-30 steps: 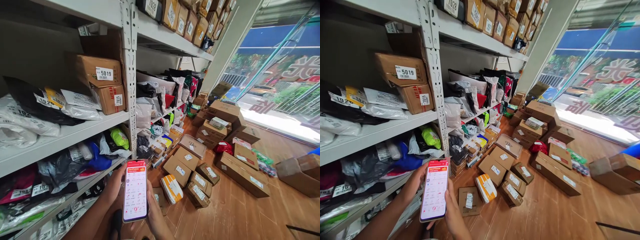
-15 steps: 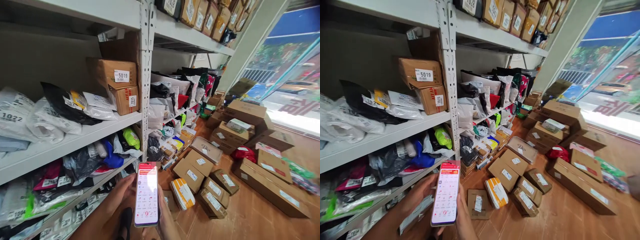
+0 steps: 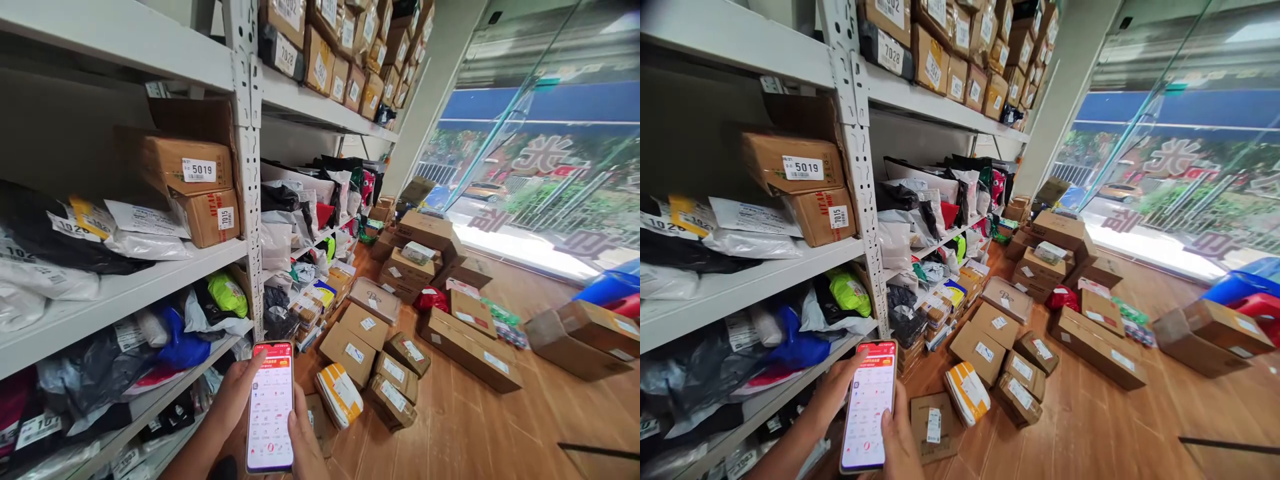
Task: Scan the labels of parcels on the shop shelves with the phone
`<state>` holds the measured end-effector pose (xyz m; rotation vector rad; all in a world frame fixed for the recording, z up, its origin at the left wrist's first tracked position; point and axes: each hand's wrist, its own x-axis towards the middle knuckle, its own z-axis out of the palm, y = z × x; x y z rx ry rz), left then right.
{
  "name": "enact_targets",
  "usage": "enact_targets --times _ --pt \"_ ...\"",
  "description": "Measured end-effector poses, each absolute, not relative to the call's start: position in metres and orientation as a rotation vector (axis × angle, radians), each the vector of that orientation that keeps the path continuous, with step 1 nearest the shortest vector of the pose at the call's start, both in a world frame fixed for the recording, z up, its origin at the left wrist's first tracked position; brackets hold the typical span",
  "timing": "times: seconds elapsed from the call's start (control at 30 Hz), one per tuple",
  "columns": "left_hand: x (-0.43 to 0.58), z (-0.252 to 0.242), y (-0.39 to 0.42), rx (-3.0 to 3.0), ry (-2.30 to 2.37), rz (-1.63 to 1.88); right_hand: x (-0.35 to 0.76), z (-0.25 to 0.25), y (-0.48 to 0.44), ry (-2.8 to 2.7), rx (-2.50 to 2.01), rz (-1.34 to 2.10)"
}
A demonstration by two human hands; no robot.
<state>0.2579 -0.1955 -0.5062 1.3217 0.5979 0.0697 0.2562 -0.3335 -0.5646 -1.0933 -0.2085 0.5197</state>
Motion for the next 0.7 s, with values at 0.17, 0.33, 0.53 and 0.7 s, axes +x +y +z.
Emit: enact_targets --times 0.17,0.33,0.53,0.7 --pt "0.240 -0.516 -0.216 0.971 0.453 -0.137 0.264 -0.555 -0.347 -0.133 -1.083 0.382" --pt "0.225 -0.505 -0.236 0.660 0.223 -0.392 0.266 -0.548 -0.366 -0.098 -1.282 0.179" --pt "0.227 -0.491 -0.244 0.549 0.091 -0.456 0.273 -0.530 -0.383 -0.192 -1.439 0.043" --pt "0.229 -0.496 -0.249 0.620 0.059 -0.385 0.296 -0.504 -0.390 -0.238 -1.328 0.113"
